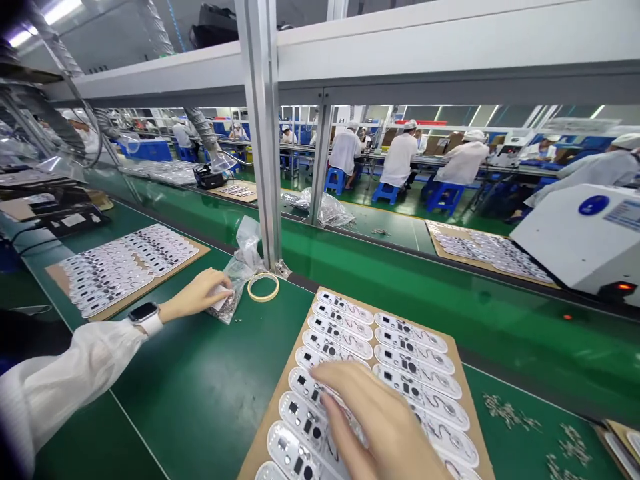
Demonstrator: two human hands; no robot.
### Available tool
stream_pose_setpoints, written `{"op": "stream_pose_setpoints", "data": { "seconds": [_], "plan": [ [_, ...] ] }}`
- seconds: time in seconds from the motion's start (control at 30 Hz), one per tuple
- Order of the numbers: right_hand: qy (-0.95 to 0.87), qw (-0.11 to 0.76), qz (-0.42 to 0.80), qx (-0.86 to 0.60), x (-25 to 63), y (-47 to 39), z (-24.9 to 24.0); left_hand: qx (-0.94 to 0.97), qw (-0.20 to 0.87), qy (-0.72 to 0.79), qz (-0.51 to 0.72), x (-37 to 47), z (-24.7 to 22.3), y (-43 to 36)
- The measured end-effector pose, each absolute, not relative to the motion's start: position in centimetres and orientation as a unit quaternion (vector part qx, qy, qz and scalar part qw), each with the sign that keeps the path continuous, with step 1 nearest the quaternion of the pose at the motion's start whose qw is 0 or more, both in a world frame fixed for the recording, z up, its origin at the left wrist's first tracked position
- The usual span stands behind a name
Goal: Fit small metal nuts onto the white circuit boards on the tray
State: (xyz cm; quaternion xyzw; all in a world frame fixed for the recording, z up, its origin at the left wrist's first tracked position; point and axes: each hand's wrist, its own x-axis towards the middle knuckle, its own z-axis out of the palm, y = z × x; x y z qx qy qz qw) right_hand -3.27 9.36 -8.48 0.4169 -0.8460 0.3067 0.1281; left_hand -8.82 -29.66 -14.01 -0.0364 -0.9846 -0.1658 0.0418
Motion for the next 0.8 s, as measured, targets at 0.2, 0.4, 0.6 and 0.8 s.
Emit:
{"op": "stream_pose_setpoints", "data": {
  "seconds": [0.2,0.4,0.6,0.8],
  "plan": [
    [-0.809,0.045,0.232,0.538,-11.7,-6.7,-8.4,-0.045,0.099,-0.970,-0.216,-5.0,-14.7,-30.3],
    [-0.804,0.022,0.068,0.590,-14.8,-15.7,-9.7,-0.055,0.156,-0.956,-0.242,-2.7,-16.4,-30.7],
    [-0.821,0.060,-0.056,0.565,-17.0,-16.6,-9.2,-0.054,0.200,-0.946,-0.249,-1.9,-17.4,-30.0],
    [-0.807,0.080,-0.069,0.582,-20.4,-14.2,-8.3,-0.040,0.215,-0.945,-0.245,-1.9,-16.7,-29.9]
  ]
}}
